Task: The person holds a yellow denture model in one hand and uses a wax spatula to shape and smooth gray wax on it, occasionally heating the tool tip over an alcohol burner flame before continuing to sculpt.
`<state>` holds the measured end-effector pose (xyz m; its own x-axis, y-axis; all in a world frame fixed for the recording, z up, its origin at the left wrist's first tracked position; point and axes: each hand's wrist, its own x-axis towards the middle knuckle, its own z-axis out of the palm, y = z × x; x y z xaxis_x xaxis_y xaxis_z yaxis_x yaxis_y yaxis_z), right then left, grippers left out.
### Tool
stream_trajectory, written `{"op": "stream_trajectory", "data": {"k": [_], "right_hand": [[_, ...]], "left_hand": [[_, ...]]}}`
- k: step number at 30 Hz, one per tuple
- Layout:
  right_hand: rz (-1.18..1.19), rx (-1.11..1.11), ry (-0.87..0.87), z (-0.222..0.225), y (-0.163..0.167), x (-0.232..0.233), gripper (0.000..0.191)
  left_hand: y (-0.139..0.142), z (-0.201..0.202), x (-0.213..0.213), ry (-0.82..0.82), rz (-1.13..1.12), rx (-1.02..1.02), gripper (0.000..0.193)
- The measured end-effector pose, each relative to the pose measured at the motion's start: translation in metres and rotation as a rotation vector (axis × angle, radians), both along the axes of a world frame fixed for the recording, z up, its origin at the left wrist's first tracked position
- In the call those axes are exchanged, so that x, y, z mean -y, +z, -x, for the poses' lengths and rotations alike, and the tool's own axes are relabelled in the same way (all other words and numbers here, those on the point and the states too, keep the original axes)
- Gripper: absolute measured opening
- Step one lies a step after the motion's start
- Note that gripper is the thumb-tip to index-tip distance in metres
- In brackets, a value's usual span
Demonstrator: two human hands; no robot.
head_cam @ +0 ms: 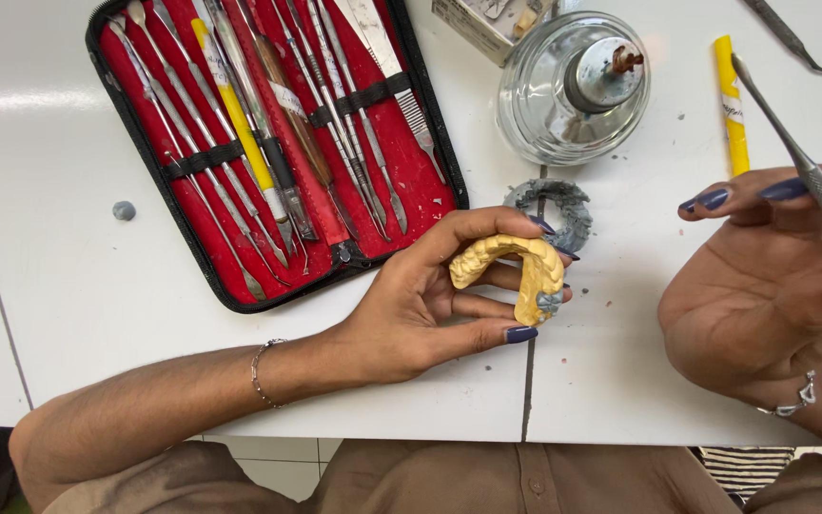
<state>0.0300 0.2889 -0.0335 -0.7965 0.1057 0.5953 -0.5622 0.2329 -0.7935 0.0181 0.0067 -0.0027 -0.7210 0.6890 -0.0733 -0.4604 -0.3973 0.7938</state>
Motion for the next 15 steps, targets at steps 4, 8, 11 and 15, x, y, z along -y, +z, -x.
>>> {"op": "stream_trajectory", "data": {"k": [4, 8, 11, 15], "right_hand": [[-0.012, -0.007, 0.014, -0.001, 0.0001, 0.0021, 0.026], [-0.116, 0.01, 0.08, 0.0044, -0.002, -0.0011, 0.023], [-0.122, 0.028, 0.091, 0.0079, -0.0032, -0.0031, 0.023], [-0.114, 0.035, 0.094, 0.0076, -0.0055, -0.0038, 0.022]], "left_hand": [[-0.0024, 0.0, -0.0012, -0.019, -0.023, 0.054, 0.068], [-0.0036, 0.0046, -0.0006, -0.021, -0.034, 0.03, 0.069], [-0.0039, 0.0048, 0.0004, 0.008, -0.017, 0.029, 0.069], [-0.0038, 0.007, 0.0029, 0.014, -0.011, -0.013, 0.067]]}}
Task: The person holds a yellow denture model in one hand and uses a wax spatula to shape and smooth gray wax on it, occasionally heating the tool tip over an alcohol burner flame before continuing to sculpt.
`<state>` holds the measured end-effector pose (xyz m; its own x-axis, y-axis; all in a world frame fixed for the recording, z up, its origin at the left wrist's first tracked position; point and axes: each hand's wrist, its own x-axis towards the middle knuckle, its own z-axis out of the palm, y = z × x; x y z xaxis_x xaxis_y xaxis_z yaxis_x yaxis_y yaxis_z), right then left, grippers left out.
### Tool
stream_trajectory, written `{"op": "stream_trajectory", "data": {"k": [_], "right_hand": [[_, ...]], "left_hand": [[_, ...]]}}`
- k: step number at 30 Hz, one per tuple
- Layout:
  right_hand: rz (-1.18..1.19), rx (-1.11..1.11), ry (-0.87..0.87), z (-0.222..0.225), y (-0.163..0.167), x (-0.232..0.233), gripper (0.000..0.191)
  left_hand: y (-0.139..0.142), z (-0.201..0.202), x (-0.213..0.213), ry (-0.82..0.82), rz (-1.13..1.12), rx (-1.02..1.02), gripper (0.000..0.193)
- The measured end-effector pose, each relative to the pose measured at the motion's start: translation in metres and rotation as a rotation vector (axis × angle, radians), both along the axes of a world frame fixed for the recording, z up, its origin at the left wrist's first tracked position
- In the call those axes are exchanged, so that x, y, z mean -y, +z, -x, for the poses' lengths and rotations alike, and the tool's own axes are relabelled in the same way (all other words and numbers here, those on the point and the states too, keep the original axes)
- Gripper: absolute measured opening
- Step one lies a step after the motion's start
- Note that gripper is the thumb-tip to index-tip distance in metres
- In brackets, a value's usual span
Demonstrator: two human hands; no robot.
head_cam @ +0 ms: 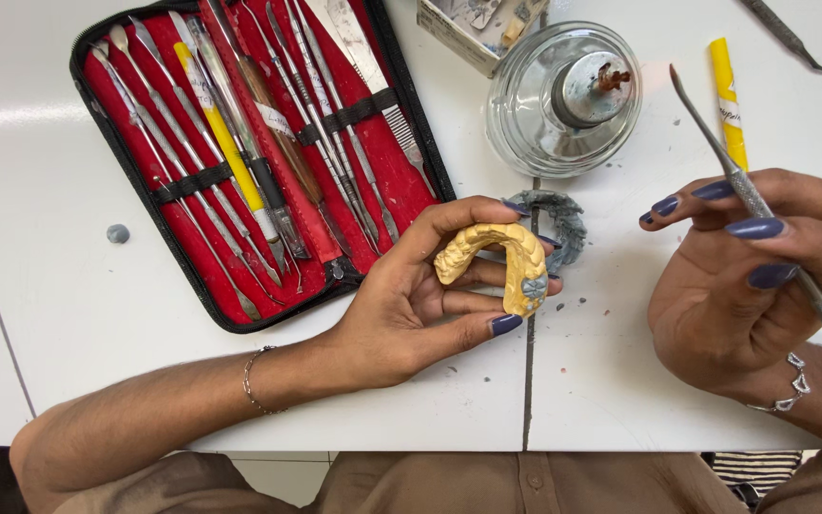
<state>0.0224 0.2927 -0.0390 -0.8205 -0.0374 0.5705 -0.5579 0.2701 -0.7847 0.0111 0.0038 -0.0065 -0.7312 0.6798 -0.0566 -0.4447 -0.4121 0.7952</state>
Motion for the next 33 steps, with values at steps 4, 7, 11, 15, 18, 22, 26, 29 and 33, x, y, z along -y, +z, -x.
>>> {"op": "stream_trajectory", "data": {"k": [4, 7, 11, 15, 18, 22, 26, 29, 33], "right_hand": [[0.045, 0.007, 0.001, -0.002, -0.004, -0.001, 0.021], [0.037, 0.04, 0.009, -0.003, -0.005, -0.004, 0.023], [0.002, 0.09, 0.027, -0.005, -0.002, -0.006, 0.024], [0.01, 0.101, 0.034, -0.004, 0.0, -0.003, 0.026], [0.005, 0.122, 0.045, -0.001, 0.003, -0.001, 0.027], [-0.054, 0.156, 0.074, 0.001, 0.008, -0.002, 0.027], [-0.012, 0.181, 0.06, 0.0, 0.009, 0.0, 0.024], [-0.011, 0.179, 0.063, -0.002, 0.009, 0.0, 0.024], [-0.013, 0.166, 0.076, -0.002, 0.009, 0.0, 0.025]], "left_hand": [[0.002, 0.002, 0.0, -0.012, 0.004, 0.013, 0.066], [0.002, 0.001, 0.001, -0.015, 0.012, 0.021, 0.066], [0.0, 0.003, 0.001, -0.01, 0.049, -0.039, 0.067], [0.0, 0.007, 0.002, 0.007, 0.051, 0.016, 0.069], [0.001, 0.007, 0.001, -0.009, 0.071, 0.022, 0.072], [0.001, 0.01, 0.002, -0.024, 0.093, 0.022, 0.075], [0.004, 0.007, 0.004, -0.033, 0.034, 0.113, 0.074], [0.003, 0.006, 0.006, -0.028, -0.071, 0.095, 0.075], [-0.003, 0.005, 0.004, 0.03, 0.016, 0.068, 0.066]]}}
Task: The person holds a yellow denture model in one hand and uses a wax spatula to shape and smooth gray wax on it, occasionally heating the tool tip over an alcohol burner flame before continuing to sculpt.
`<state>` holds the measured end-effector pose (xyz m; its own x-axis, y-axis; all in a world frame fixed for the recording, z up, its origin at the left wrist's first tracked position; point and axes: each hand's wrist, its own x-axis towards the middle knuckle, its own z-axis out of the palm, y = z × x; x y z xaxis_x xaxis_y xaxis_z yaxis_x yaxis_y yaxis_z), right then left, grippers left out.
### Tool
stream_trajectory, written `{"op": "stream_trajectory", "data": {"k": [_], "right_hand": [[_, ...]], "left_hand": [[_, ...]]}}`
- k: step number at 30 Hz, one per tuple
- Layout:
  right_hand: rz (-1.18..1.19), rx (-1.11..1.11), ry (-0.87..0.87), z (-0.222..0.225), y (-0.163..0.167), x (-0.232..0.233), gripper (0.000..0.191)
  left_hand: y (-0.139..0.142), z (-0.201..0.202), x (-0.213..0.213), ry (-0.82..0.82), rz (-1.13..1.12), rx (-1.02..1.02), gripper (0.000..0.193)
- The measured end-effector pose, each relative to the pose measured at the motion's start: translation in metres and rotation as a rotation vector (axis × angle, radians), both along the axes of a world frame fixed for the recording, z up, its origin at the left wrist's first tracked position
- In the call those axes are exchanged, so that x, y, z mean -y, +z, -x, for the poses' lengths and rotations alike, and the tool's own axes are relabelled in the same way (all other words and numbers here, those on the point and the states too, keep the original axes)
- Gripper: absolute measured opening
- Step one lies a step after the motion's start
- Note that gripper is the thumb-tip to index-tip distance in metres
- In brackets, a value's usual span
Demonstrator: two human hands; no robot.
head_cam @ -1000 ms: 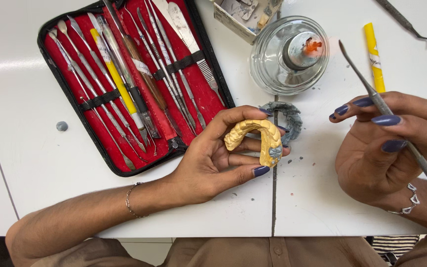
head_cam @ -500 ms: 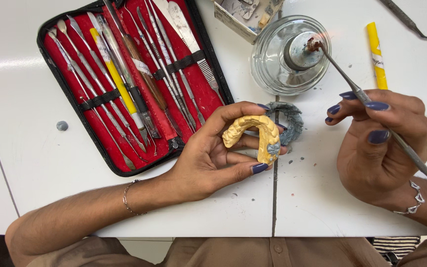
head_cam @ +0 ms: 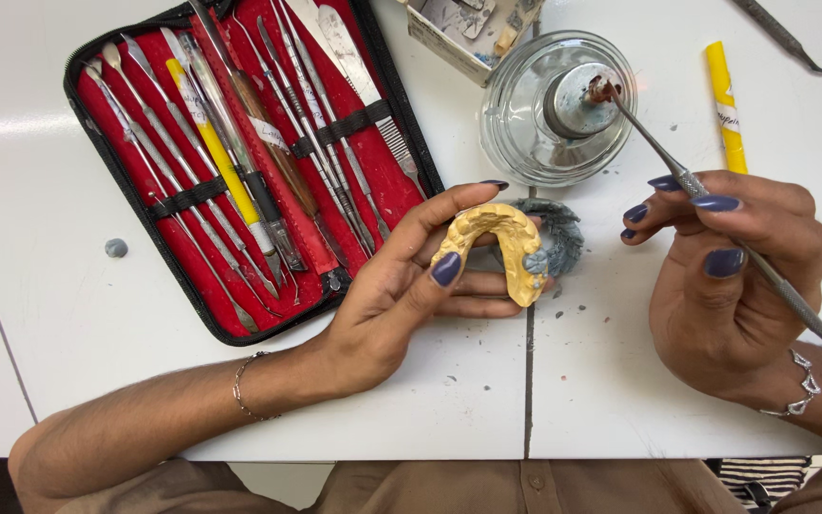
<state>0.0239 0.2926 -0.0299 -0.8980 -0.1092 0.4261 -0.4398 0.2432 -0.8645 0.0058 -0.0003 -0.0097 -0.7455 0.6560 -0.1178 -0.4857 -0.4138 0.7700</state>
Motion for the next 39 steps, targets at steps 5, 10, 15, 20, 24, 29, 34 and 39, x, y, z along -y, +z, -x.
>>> {"op": "stream_trajectory", "data": {"k": [5, 10, 15, 20, 24, 29, 34, 39], "right_hand": [[0.009, 0.0, -0.002, -0.0003, -0.0006, 0.0007, 0.027], [0.008, 0.003, 0.009, 0.0013, -0.0012, -0.0004, 0.026], [0.018, 0.001, 0.007, 0.0017, -0.0018, 0.0003, 0.026], [0.031, 0.005, 0.006, 0.0012, -0.0025, 0.0008, 0.024], [0.037, -0.005, 0.006, 0.001, -0.0025, -0.0003, 0.024], [0.047, -0.004, -0.015, 0.0001, -0.0021, 0.001, 0.023], [0.099, -0.053, -0.067, 0.0023, -0.006, 0.0036, 0.027], [0.166, -0.116, -0.077, 0.0049, -0.0098, -0.0008, 0.025]], "left_hand": [[0.0026, -0.0011, 0.0045, -0.006, 0.013, 0.035, 0.068], [-0.0007, 0.0008, 0.0027, 0.006, -0.008, 0.01, 0.06], [-0.0037, 0.0004, 0.0013, 0.013, -0.017, -0.009, 0.058], [-0.0031, -0.0003, 0.0009, 0.01, -0.051, 0.023, 0.064], [-0.0015, -0.0011, 0.001, 0.001, -0.067, 0.004, 0.071], [0.0014, 0.0005, -0.0012, -0.006, 0.0, 0.001, 0.082], [0.0034, 0.0006, -0.0016, 0.002, 0.017, -0.012, 0.081], [0.0021, -0.0005, -0.0001, 0.023, -0.008, -0.025, 0.081]]}}
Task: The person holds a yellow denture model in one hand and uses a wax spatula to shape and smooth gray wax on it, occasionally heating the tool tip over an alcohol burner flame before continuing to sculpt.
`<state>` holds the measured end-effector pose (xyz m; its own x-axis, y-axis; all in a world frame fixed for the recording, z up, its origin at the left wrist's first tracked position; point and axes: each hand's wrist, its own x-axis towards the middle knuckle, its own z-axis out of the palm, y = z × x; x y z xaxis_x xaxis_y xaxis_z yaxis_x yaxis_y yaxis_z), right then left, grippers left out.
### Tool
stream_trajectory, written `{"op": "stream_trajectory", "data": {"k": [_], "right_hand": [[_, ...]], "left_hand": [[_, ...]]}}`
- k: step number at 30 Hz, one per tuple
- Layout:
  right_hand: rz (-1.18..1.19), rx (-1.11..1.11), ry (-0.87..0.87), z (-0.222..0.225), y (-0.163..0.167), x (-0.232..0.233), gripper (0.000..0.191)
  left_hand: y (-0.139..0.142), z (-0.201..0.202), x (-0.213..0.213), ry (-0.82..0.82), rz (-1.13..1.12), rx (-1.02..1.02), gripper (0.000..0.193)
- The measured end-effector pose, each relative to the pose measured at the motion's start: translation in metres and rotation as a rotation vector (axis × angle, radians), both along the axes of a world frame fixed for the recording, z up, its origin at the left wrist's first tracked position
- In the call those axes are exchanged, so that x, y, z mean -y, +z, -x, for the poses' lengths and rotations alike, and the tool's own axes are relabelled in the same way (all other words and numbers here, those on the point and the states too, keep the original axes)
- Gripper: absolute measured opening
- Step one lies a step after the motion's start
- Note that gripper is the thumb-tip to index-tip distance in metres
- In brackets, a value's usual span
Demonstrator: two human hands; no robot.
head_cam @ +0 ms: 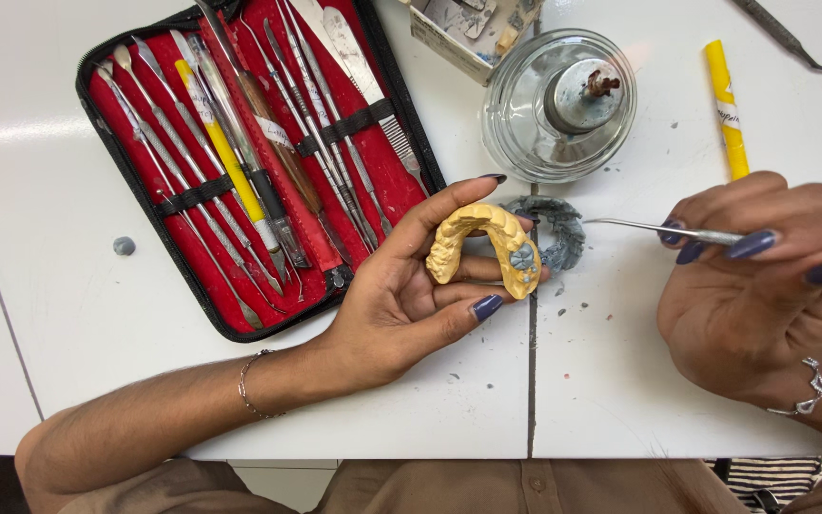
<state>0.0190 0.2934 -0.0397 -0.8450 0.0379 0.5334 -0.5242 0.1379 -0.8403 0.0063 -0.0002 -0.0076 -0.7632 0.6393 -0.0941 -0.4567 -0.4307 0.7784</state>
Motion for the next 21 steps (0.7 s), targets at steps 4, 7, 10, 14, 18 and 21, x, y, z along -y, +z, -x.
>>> {"op": "stream_trajectory", "data": {"k": [4, 7, 10, 14, 18, 21], "right_hand": [[-0.003, 0.281, 0.036, -0.001, 0.004, -0.003, 0.03], [-0.002, 0.375, 0.062, 0.0, 0.011, 0.001, 0.033], [-0.126, 0.376, 0.1, 0.005, 0.019, 0.006, 0.028], [-0.171, 0.394, 0.137, 0.01, 0.029, 0.013, 0.026], [-0.199, 0.437, 0.131, 0.011, 0.033, 0.016, 0.022], [-0.194, 0.472, 0.129, 0.01, 0.034, 0.016, 0.022]], "left_hand": [[0.0, -0.003, 0.0, 0.008, 0.008, 0.003, 0.082], [-0.001, -0.002, 0.0, 0.011, 0.001, 0.001, 0.081], [-0.001, -0.001, 0.0, 0.0, 0.02, -0.007, 0.081], [0.001, -0.001, -0.001, -0.004, 0.025, 0.012, 0.081], [0.002, 0.0, 0.0, -0.007, 0.018, 0.009, 0.08], [0.002, 0.0, -0.001, -0.009, 0.018, 0.004, 0.08]]}}
